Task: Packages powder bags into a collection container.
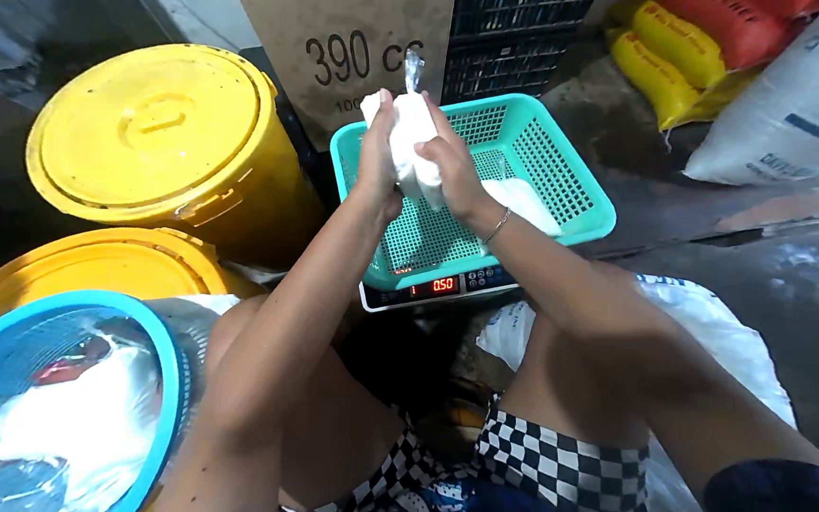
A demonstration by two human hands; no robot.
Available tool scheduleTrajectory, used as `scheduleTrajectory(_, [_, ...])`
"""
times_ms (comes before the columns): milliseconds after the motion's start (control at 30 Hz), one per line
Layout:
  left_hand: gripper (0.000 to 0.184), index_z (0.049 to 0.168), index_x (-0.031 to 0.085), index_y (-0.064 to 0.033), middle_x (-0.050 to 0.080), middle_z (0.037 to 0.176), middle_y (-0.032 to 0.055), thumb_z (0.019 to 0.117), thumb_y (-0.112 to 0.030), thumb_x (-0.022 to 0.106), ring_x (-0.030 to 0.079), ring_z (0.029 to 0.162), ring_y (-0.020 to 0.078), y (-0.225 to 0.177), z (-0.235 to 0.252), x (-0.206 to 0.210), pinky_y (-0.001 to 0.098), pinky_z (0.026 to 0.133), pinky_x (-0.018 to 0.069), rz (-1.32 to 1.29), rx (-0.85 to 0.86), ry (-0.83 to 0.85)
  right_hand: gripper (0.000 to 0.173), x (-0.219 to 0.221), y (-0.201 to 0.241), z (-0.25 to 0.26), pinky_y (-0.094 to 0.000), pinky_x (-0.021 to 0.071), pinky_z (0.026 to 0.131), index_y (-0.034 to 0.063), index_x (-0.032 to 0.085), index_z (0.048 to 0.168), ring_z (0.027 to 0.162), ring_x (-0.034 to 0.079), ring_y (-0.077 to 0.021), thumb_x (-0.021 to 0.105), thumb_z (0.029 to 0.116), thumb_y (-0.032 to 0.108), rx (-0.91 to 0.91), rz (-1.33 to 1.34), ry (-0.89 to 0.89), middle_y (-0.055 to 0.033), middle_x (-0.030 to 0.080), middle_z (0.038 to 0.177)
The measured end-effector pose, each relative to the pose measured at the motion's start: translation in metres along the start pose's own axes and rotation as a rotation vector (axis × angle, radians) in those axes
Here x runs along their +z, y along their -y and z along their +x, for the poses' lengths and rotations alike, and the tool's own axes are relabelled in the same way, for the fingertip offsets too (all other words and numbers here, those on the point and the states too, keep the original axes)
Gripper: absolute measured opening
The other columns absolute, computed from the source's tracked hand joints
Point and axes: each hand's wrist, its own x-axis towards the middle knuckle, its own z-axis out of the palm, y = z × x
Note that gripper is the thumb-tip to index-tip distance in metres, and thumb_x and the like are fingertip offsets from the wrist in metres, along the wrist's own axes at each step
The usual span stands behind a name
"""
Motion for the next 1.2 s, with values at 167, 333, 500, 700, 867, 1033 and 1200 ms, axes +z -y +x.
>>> scheduleTrajectory(167, [0.054,0.155,0.029,-0.0140,0.064,0.118,0.0094,0.1102,-0.040,0.041,0.068,0.099,0.0158,-0.008,-0.007,0.008,0.0340,0.084,0.0591,0.081,0.087,0.029,0.062,-0.004,0.009,0.002,-0.0324,0.0314,0.122,-0.0006,0.022,0.162,0.149,0.035,-0.0174,0.031,0.1082,0.029,-0.043,0.074,0.009,-0.0204,0.026,0.166])
scheduleTrajectory(333, [0.052,0.151,0.034,-0.0101,0.065,0.113,0.0082,0.1110,-0.043,0.036,0.067,0.098,0.0147,0.007,-0.011,0.010,0.0337,0.086,0.0581,-0.005,0.096,0.051,0.064,-0.007,0.015,0.006,-0.0332,0.0310,0.122,-0.0017,0.027,0.160,0.149,0.036,-0.0164,0.012,0.1121,0.039,-0.007,0.062,0.001,-0.0181,0.033,0.163])
scheduleTrajectory(500, [0.054,0.137,0.051,-0.0120,0.067,0.111,0.0037,0.1116,-0.048,0.020,0.067,0.102,0.0113,0.007,-0.008,0.010,0.0321,0.089,0.0580,-0.115,0.133,0.145,0.073,-0.010,0.015,-0.005,-0.0387,0.0091,0.130,-0.0050,0.013,0.162,0.159,0.012,-0.0244,0.013,0.1108,0.046,-0.181,-0.025,0.031,-0.0223,0.012,0.170])
scheduleTrajectory(700, [0.055,0.130,0.053,-0.0161,0.068,0.110,0.0009,0.1108,-0.049,0.014,0.066,0.103,0.0084,0.013,-0.006,0.010,0.0294,0.089,0.0577,-0.247,0.135,0.291,0.075,-0.009,0.025,-0.009,-0.0439,0.0073,0.131,0.0002,0.011,0.164,0.160,0.009,-0.0257,0.014,0.1093,0.052,-0.199,-0.165,0.015,-0.0191,0.010,0.171])
scheduleTrajectory(867, [0.052,0.130,0.052,-0.0172,0.067,0.109,0.0023,0.1087,-0.054,0.023,0.066,0.101,0.0128,0.021,-0.015,0.015,0.0355,0.088,0.0578,-0.270,0.027,0.307,0.068,-0.023,0.046,0.010,-0.0674,0.0059,0.123,0.0149,0.017,0.166,0.159,0.013,-0.0259,0.012,0.1096,0.053,0.030,-0.410,0.119,-0.0096,0.017,0.172])
scheduleTrajectory(1033, [0.051,0.125,0.055,-0.0165,0.068,0.106,0.0024,0.1079,-0.053,0.024,0.067,0.100,0.0132,0.019,-0.015,0.025,0.0354,0.086,0.0586,-0.398,0.151,0.425,0.064,-0.045,0.069,-0.015,-0.0402,0.0209,0.128,0.0042,0.025,0.163,0.157,0.023,-0.0198,0.024,0.1116,0.042,-0.096,-0.301,0.077,-0.0153,0.023,0.169])
scheduleTrajectory(1200, [0.046,0.130,0.046,-0.0132,0.068,0.105,-0.0015,0.1070,-0.051,0.032,0.067,0.098,0.0079,0.030,-0.052,0.067,0.0319,0.087,0.0587,-0.218,0.298,0.368,0.044,-0.096,0.070,-0.053,-0.0337,0.0594,0.092,0.0196,0.046,0.145,0.113,0.066,-0.0109,0.029,0.1118,0.045,0.202,0.270,0.066,0.0007,0.066,0.126])
